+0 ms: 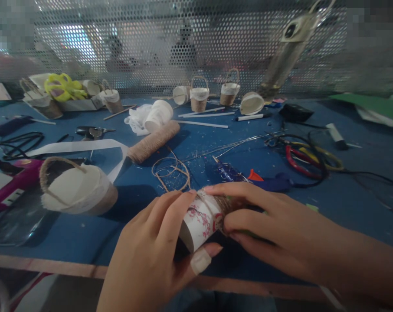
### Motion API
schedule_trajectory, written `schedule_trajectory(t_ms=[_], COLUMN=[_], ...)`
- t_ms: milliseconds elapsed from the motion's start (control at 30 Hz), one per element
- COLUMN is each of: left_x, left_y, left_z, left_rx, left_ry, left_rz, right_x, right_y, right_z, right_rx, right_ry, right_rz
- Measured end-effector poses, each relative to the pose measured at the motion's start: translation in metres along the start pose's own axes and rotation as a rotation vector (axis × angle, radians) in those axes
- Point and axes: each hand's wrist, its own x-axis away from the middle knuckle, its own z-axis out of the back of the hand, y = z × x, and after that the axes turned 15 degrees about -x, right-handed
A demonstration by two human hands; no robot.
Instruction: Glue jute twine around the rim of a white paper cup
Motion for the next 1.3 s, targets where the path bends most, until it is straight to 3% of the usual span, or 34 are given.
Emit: schedule_trajectory(t_ms=[967,1233,1300], left_x=[-0.0013,-0.0017,-0.0026], left_y=[0.0,-0.0008,-0.0012], left_z=[0.001,-0.0001,0.0003], left_rx=[-0.009,-0.033,-0.038], left_ry=[0.003,0.019,0.022], left_rz=[-0.009,-0.005,-0.011], right_x=[-0.0035,-0.0016,-0.0011], right_y=[0.0024,0.0039,0.0031], right_z=[-0.005,-0.0053,-0.0073], right_rx=[0.047,-0.05,-0.097], right_ry=[0.044,0.037,0.055], right_rz=[0.012,-0.064,-0.157])
